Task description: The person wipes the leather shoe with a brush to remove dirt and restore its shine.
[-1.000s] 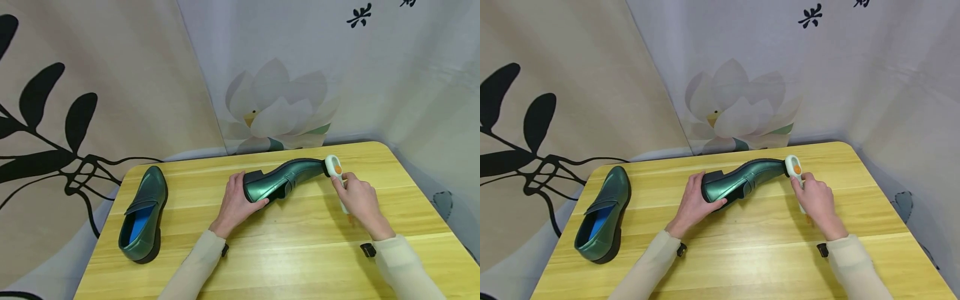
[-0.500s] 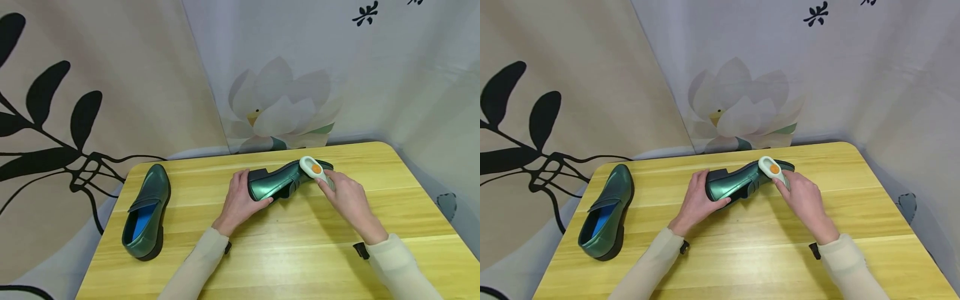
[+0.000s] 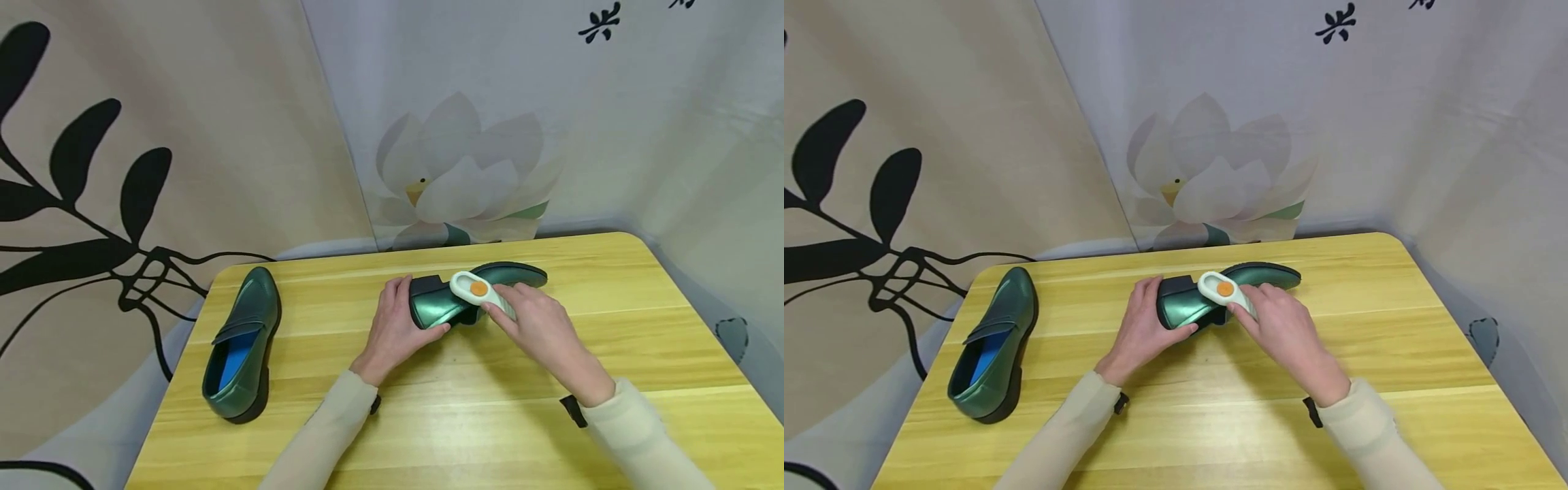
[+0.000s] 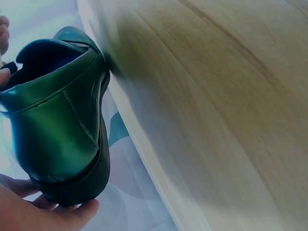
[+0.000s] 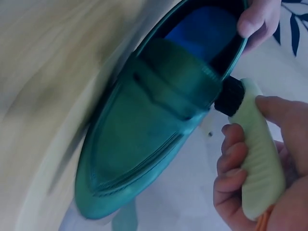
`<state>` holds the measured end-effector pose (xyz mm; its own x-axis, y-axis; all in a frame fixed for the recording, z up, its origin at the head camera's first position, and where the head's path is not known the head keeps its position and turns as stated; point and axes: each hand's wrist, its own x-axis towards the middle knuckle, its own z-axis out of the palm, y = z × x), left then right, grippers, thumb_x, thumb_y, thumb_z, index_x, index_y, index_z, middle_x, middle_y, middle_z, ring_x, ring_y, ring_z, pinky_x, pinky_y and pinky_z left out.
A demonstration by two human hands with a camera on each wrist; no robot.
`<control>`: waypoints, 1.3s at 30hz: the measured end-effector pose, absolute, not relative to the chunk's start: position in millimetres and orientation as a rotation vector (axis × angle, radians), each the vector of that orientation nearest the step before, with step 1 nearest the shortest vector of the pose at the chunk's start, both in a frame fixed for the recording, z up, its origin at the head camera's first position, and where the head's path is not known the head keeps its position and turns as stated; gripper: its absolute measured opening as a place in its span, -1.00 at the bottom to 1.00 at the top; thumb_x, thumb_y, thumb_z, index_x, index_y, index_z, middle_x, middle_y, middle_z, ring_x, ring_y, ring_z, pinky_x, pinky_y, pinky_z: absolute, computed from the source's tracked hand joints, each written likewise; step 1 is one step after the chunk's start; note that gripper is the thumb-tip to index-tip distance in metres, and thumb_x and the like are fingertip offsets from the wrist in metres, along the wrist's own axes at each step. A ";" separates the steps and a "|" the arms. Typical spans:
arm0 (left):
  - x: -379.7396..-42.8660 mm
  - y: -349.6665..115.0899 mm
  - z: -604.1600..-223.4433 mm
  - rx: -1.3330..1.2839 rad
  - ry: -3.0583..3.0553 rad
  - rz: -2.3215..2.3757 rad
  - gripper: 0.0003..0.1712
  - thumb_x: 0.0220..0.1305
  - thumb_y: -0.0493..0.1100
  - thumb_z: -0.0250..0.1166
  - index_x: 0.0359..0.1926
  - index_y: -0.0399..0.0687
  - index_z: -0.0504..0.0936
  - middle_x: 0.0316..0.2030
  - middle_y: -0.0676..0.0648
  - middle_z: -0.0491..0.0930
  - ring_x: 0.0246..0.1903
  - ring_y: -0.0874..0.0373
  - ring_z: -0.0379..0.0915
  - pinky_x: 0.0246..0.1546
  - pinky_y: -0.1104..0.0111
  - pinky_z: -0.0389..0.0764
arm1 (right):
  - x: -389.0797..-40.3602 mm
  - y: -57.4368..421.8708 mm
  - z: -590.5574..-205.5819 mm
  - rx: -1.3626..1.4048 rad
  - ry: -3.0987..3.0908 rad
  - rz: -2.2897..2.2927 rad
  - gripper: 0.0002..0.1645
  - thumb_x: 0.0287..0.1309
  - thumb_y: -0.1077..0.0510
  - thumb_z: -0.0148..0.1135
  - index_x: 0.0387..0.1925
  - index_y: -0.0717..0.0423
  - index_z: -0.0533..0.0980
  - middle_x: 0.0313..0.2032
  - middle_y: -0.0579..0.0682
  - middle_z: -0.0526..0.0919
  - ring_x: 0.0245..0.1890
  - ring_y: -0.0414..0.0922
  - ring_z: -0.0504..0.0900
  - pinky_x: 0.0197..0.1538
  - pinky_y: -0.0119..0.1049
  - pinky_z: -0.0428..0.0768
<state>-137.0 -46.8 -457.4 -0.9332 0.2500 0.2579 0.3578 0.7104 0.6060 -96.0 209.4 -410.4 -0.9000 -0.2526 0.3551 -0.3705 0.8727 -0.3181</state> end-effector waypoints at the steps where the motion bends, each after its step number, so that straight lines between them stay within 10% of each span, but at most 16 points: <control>1: -137.2 -46.4 -457.4 -0.496 -2.757 -1.024 0.26 -0.04 0.28 0.62 0.51 -0.27 0.26 0.34 -0.26 0.30 0.23 -0.13 0.32 0.17 0.03 0.54 | -95.3 205.9 -409.8 0.485 -2.737 0.540 -0.54 0.37 -0.02 0.35 0.06 0.27 0.66 -0.30 0.10 0.66 -0.45 -0.04 0.53 -0.42 -0.05 0.57; 14: -137.7 -45.9 -459.1 -0.508 -2.735 -1.001 0.25 -0.08 0.22 0.66 0.49 -0.29 0.28 0.31 -0.25 0.33 0.22 -0.13 0.34 0.21 0.05 0.53 | -90.3 170.4 -416.8 0.720 -2.652 0.579 -0.59 0.30 -0.08 0.41 -0.02 0.15 0.69 -0.42 -0.10 0.53 -0.48 -0.17 0.44 -0.44 -0.24 0.49; 39: -136.3 -46.2 -459.8 -0.507 -2.737 -0.999 0.25 -0.03 0.29 0.61 0.51 -0.27 0.27 0.34 -0.25 0.31 0.25 -0.14 0.32 0.17 0.03 0.54 | -96.1 191.7 -418.0 0.544 -2.664 0.571 -0.59 0.37 0.02 0.36 0.00 0.30 0.68 -0.28 0.12 0.72 -0.39 -0.02 0.65 -0.33 -0.05 0.67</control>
